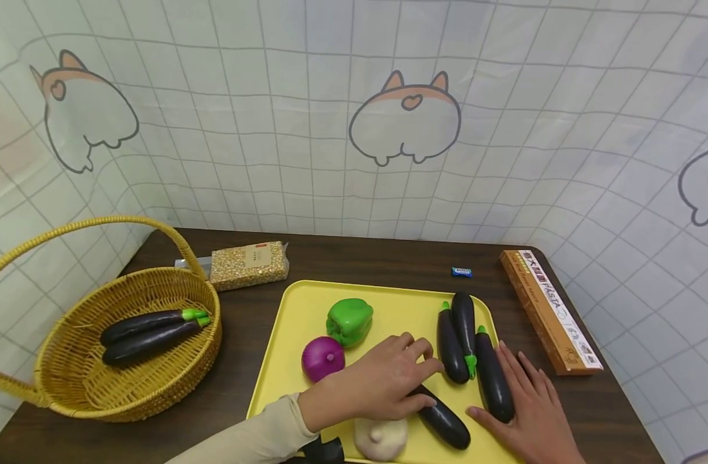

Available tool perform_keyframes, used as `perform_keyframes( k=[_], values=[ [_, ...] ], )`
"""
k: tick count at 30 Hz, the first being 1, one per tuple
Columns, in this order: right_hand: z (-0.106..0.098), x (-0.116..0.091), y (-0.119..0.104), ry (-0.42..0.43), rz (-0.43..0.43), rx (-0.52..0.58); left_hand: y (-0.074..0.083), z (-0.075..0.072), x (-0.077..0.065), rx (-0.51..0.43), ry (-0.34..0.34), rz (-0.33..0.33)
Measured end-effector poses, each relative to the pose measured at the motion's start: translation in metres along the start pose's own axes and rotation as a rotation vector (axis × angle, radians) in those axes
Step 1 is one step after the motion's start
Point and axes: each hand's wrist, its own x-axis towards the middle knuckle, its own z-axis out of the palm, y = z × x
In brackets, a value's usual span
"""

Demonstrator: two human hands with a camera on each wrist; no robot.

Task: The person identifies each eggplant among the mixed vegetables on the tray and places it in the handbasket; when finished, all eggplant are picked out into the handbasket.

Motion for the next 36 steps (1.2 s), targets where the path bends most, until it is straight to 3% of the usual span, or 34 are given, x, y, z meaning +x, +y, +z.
perform_keyframes(
  k=[8,16,24,36],
  values=[
    [0.000,0.000,-0.002,-0.015,0.010,0.009,0.012,0.009,0.013,0.018,-0.089,0.034],
    [0.000,0.000,-0.002,0.014,-0.013,0.019,0.018,0.014,0.015,0.004,-0.130,0.089],
    [0.001,-0.001,-0.001,0.018,-0.015,0.022,0.023,0.018,0.020,-0.029,-0.220,0.120],
    [0.000,-0.002,-0.001,0.026,-0.012,0.023,0.033,0.023,0.024,-0.017,-0.251,0.136]
  ],
)
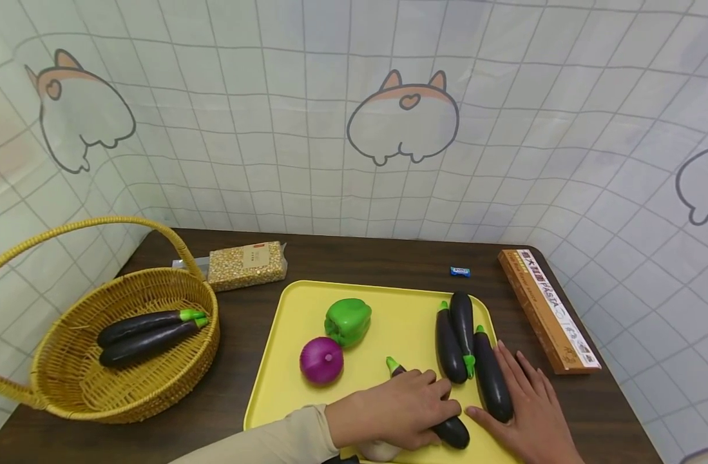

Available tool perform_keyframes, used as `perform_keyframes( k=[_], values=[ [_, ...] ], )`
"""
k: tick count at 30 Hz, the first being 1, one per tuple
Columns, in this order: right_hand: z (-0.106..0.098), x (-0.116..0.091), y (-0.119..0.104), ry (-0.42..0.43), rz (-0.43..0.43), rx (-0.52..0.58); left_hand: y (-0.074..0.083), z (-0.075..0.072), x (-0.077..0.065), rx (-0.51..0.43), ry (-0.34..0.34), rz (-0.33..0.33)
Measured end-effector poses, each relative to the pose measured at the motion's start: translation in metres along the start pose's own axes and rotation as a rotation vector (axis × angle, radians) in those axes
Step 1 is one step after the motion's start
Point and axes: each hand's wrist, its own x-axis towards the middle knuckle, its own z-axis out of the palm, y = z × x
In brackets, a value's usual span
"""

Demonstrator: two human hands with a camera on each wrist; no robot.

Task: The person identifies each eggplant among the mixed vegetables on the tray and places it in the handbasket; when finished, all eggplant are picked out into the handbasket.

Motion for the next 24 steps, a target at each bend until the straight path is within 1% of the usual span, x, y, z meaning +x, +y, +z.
perform_keyframes(
  k=[2,4,6,9,14,18,21,24],
  values=[
    [0.000,0.000,0.000,0.002,-0.001,-0.002,0.000,-0.001,0.000,-0.011,-0.002,-0.001],
    [0.001,-0.001,0.000,0.001,-0.002,-0.006,-0.001,-0.001,0.000,-0.021,0.014,0.003],
    [0.001,-0.001,0.001,0.002,-0.009,-0.009,-0.002,0.000,-0.001,-0.023,0.044,0.011],
    [0.001,0.000,0.004,0.007,-0.032,-0.017,-0.003,-0.001,-0.002,-0.021,0.110,0.036],
    [0.002,-0.001,0.006,0.005,-0.059,-0.043,-0.003,-0.009,-0.006,0.009,0.194,0.065],
    [0.003,-0.002,0.005,-0.002,-0.048,-0.042,-0.004,-0.016,-0.011,0.036,0.222,0.051],
    [0.003,-0.002,0.006,0.004,-0.048,-0.045,-0.006,-0.022,-0.017,0.023,0.226,0.030],
    [0.003,-0.002,0.007,0.008,-0.057,-0.047,-0.010,-0.027,-0.024,0.019,0.255,0.009]
  ],
)
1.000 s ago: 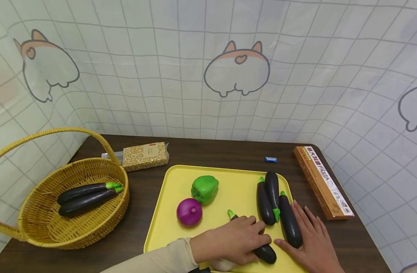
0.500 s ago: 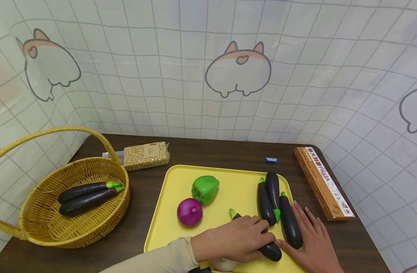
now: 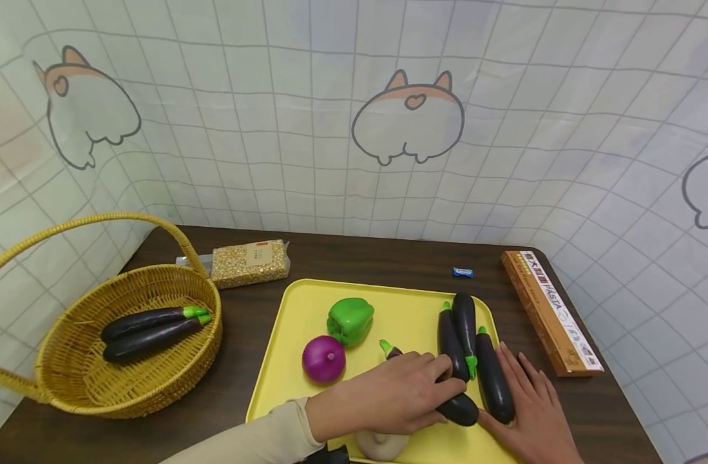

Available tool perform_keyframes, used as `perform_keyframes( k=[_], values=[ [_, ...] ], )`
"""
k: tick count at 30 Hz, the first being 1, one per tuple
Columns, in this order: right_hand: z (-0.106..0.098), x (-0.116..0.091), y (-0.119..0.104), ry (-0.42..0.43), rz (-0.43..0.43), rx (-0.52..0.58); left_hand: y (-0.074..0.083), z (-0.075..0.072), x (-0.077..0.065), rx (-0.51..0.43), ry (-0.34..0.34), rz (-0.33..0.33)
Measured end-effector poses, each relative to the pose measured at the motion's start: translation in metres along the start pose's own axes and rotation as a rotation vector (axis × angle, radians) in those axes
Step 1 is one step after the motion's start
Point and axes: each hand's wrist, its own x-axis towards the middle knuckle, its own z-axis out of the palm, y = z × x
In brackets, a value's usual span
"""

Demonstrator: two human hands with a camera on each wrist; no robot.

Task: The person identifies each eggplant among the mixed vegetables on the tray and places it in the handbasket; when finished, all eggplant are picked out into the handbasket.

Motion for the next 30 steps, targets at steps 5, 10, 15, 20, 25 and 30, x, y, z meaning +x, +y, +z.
perform_keyframes(
  k=[5,10,15,20,25,30],
  values=[
    [-0.001,0.004,-0.002,-0.018,0.023,0.016,-0.008,-0.010,-0.013,0.034,0.063,-0.039],
    [-0.001,0.008,-0.006,-0.033,0.048,0.021,-0.018,-0.016,-0.026,0.029,0.055,-0.084],
    [0.001,0.010,-0.008,-0.026,0.042,0.019,-0.030,-0.017,-0.041,0.020,0.073,-0.128],
    [0.003,0.011,-0.006,-0.021,0.029,0.021,-0.041,-0.019,-0.058,0.016,0.131,-0.166],
    [0.003,0.007,-0.004,-0.046,0.070,0.003,-0.050,-0.020,-0.074,-0.003,0.166,-0.192],
    [0.006,0.004,-0.005,-0.045,0.078,-0.005,-0.059,-0.020,-0.094,-0.069,0.159,-0.254]
  ],
)
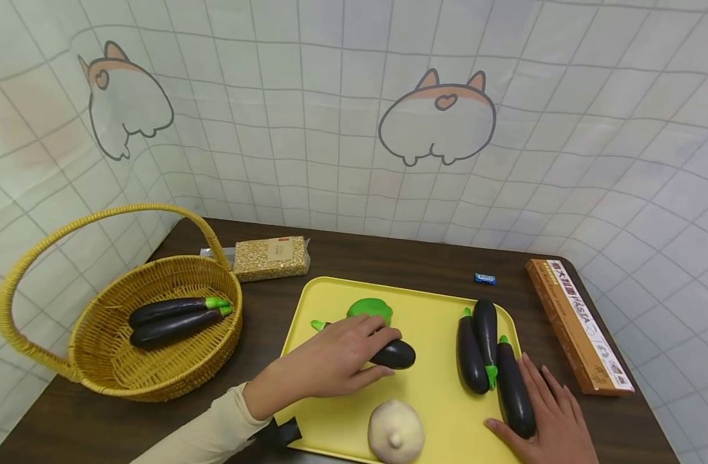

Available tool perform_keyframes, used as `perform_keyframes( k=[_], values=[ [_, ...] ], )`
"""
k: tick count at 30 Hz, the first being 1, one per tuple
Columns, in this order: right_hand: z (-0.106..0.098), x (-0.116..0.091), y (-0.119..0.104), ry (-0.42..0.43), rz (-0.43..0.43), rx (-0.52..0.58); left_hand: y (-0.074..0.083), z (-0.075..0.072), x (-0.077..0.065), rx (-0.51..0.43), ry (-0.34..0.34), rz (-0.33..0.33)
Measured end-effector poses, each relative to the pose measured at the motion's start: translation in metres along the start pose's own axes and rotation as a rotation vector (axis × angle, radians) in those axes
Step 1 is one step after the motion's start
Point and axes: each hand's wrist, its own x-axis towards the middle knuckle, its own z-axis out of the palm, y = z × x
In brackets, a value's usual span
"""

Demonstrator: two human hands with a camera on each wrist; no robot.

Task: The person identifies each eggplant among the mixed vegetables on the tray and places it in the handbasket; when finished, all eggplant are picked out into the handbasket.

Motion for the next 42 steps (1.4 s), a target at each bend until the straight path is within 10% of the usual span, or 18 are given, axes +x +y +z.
perform_keyframes(
  k=[18,42],
  values=[
    [-0.002,-0.004,0.005,0.024,0.000,0.010,-0.045,-0.032,-0.030,-0.004,0.090,-0.133],
    [-0.003,-0.002,0.003,0.032,-0.031,0.034,-0.108,-0.081,-0.116,-0.048,0.091,-0.477]
  ],
)
